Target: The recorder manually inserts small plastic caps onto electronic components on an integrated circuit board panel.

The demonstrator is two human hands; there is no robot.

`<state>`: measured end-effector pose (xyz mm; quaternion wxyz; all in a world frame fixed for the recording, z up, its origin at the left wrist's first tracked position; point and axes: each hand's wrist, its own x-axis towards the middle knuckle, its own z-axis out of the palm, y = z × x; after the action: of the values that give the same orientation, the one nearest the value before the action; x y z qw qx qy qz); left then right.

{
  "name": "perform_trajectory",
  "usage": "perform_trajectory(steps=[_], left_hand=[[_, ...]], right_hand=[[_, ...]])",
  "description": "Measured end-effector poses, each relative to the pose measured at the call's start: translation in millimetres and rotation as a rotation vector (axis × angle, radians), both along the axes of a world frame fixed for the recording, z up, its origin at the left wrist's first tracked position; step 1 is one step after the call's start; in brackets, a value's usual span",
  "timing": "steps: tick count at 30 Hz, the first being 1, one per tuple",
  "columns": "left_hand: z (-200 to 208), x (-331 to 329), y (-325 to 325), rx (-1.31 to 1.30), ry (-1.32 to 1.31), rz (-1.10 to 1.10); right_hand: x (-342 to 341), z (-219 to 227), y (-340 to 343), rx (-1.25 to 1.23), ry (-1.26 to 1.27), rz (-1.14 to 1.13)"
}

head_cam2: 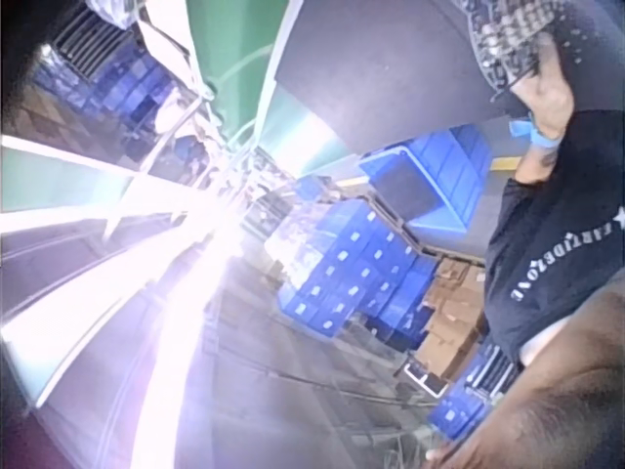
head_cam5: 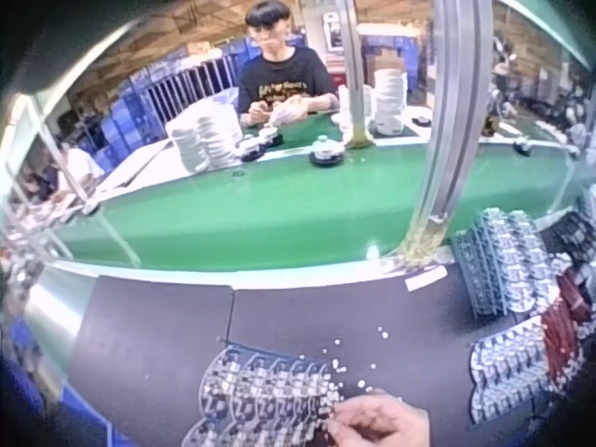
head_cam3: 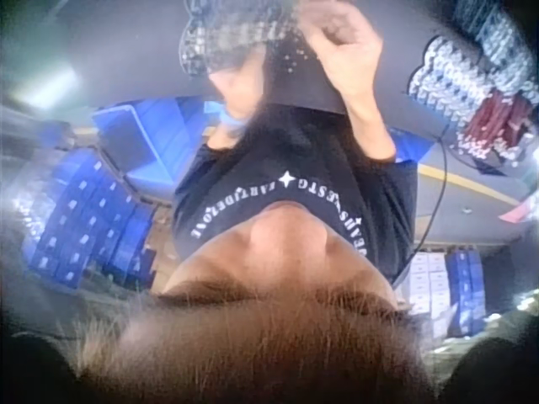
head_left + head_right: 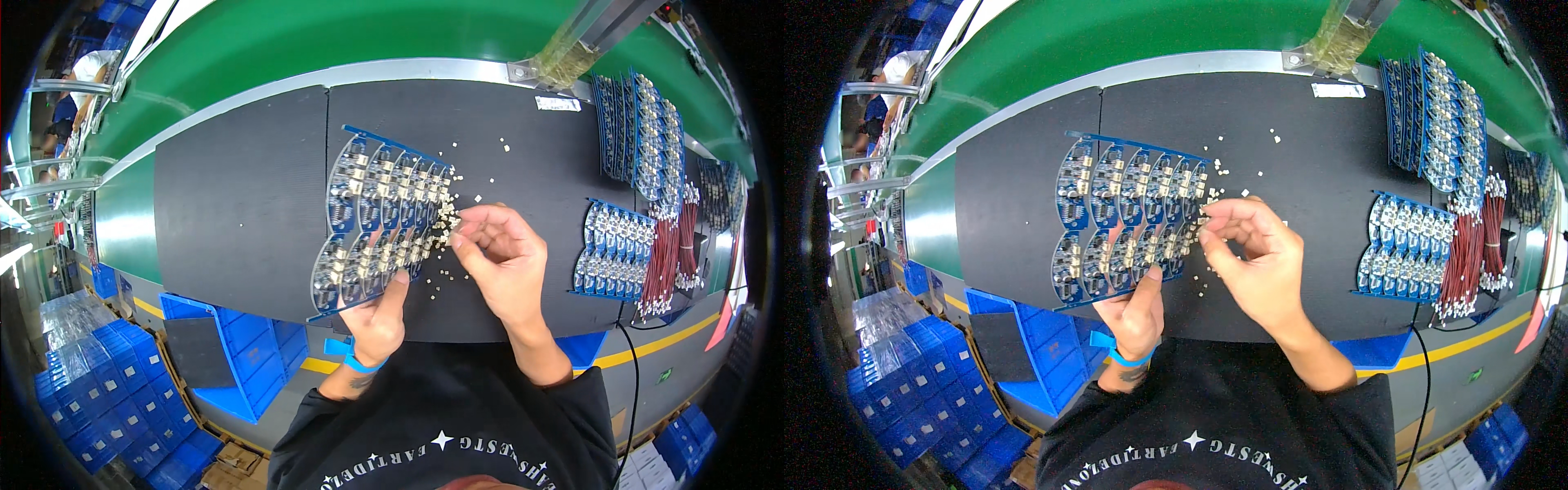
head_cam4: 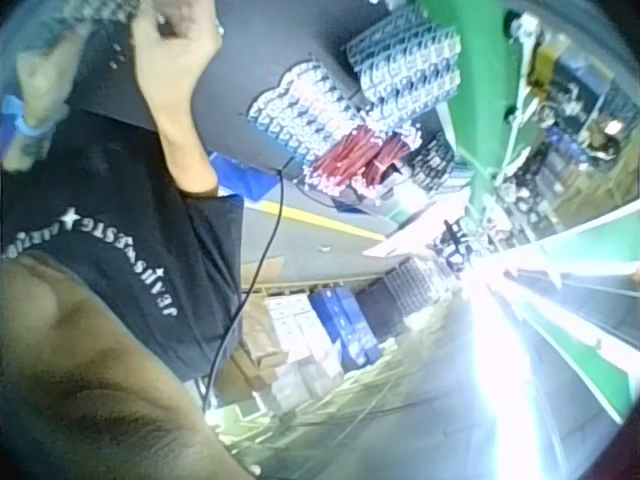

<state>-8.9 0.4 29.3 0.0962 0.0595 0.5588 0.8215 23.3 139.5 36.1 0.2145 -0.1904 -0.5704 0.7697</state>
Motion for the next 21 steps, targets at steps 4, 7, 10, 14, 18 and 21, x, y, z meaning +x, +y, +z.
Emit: perform_trajectory(steps=[4,7,10,14,18,21], left_hand=[[5,-4,-3,0.072,-0.014,0.015],[9,-8,-6,0.082,-0.019,0.003],[10,-9,-8,0.115,-0.013,0.005],[0,2,-16,-0.264,0.138,0.022],[21,-6,16,-0.688,0.947,-0.299],[12,-15,14,-0.856,1.081,-0.115]], right_hand=[[5,-9,10,0.005,-0.049,0.005],[7,-10,16,0.137,-0.110,0.035],[10,-11,18,0.209,-0.156,0.032],[4,-10,2,0.001,-0.006,-0.025],[3,9,-30,-0.349,0.035,0.228],[-13,10,-21,-0.323,0.004,0.375]])
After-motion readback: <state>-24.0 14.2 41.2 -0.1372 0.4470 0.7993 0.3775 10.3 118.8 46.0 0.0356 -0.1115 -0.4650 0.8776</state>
